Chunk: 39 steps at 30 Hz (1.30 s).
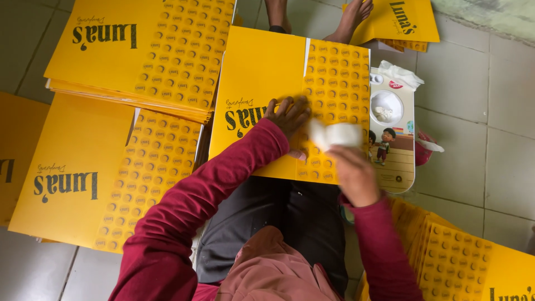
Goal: Applying glue to the edges of yellow paper bags and wiping off excess with a tissue
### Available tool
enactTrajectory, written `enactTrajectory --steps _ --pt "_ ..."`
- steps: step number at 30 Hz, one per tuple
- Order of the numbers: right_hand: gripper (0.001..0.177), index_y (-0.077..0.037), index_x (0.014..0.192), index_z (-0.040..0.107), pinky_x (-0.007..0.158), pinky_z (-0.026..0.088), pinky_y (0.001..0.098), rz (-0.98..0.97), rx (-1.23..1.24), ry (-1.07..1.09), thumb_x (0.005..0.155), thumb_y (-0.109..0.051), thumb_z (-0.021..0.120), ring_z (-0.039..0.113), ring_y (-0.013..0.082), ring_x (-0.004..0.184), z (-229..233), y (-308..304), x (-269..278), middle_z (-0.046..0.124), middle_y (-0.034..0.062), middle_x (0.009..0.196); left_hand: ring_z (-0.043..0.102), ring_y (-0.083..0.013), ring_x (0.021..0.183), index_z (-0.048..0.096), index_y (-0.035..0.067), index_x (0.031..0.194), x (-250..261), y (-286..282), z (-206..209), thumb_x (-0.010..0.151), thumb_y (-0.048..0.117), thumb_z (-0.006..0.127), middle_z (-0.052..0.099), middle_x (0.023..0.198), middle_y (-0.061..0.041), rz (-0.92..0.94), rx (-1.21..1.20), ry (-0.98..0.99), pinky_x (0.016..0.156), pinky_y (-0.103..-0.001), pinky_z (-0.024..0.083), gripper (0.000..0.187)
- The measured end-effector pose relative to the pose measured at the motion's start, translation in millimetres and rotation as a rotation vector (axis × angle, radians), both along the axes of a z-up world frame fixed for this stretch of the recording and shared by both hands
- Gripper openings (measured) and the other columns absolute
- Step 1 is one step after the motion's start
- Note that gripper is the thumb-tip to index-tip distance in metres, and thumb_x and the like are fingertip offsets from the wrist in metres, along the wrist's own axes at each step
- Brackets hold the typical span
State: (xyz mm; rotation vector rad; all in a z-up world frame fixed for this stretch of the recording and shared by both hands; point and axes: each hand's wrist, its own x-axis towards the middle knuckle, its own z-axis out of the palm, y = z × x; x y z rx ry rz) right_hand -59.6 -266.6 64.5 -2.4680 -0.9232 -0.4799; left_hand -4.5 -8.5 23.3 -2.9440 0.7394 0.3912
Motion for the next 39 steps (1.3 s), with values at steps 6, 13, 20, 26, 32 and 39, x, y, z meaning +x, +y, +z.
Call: enactTrajectory --steps 6,13,20,26,32,39 --pt "0.027 -0.003 0.124 0.07 0.087 0.06 0.0448 0.232 0.084 0.07 0.101 -0.002 0.056 0.071 0.0356 0.103 -21.9 38.9 -22.5 0.075 0.0187 0.101 0.053 -0.0275 0.108 0.057 0.027 0.114 -10.8 9.7 9.7 0.098 0.042 0.059 0.055 0.13 -0.005 -0.038 -0.435 -1.026 0.083 -0.047 0.044 0.023" --pt "0.023 0.002 0.111 0.073 0.081 0.055 0.0393 0.333 -0.007 0.031 0.104 -0.001 0.051 0.068 0.0352 0.093 -38.3 44.3 20.1 0.067 0.0159 0.096 0.042 -0.0282 0.128 0.048 0.023 0.145 15.6 19.0 -36.7 0.066 0.104 0.026 0.048 0.148 -0.009 -0.094 -0.374 -0.404 0.102 -0.048 0.033 0.115" --pt "0.034 0.006 0.116 0.07 0.105 0.048 0.0519 0.19 -0.164 0.262 0.11 -0.003 0.037 0.06 0.0437 0.122 0.4 77.7 49.0 0.063 0.0263 0.125 0.055 -0.0195 0.112 0.065 0.023 0.122 25.1 18.7 -61.4 0.091 0.087 0.03 0.066 0.128 0.0 -0.047 -0.628 -0.788 0.095 -0.041 0.039 0.08" --pt "0.036 0.0 0.13 0.066 0.115 0.046 0.0481 0.217 -0.276 0.104 0.1 0.008 0.047 0.06 0.0388 0.13 -21.0 56.9 30.2 0.068 0.0221 0.129 0.053 -0.0187 0.115 0.05 0.015 0.143 27.0 27.6 -64.7 0.099 0.077 0.03 0.067 0.098 0.001 0.007 -0.661 -0.569 0.103 -0.039 0.04 0.078" --pt "0.033 0.002 0.127 0.068 0.113 0.048 0.0495 0.295 -0.237 0.152 0.099 0.004 0.051 0.058 0.0404 0.132 -22.5 36.0 -31.3 0.068 0.0227 0.131 0.05 -0.0202 0.12 0.048 0.016 0.146 26.8 27.5 -61.0 0.103 0.072 0.027 0.067 0.102 -0.001 0.032 -0.67 -0.478 0.106 -0.042 0.037 0.074" --pt "0.034 -0.004 0.131 0.069 0.116 0.045 0.0433 0.256 -0.285 0.047 0.099 -0.001 0.056 0.057 0.034 0.135 -38.2 34.4 -14.1 0.067 0.0169 0.135 0.052 -0.0221 0.116 0.047 0.011 0.149 16.6 22.7 -52.7 0.102 0.072 0.022 0.066 0.123 -0.005 -0.043 -0.599 -0.69 0.104 -0.044 0.039 0.081"
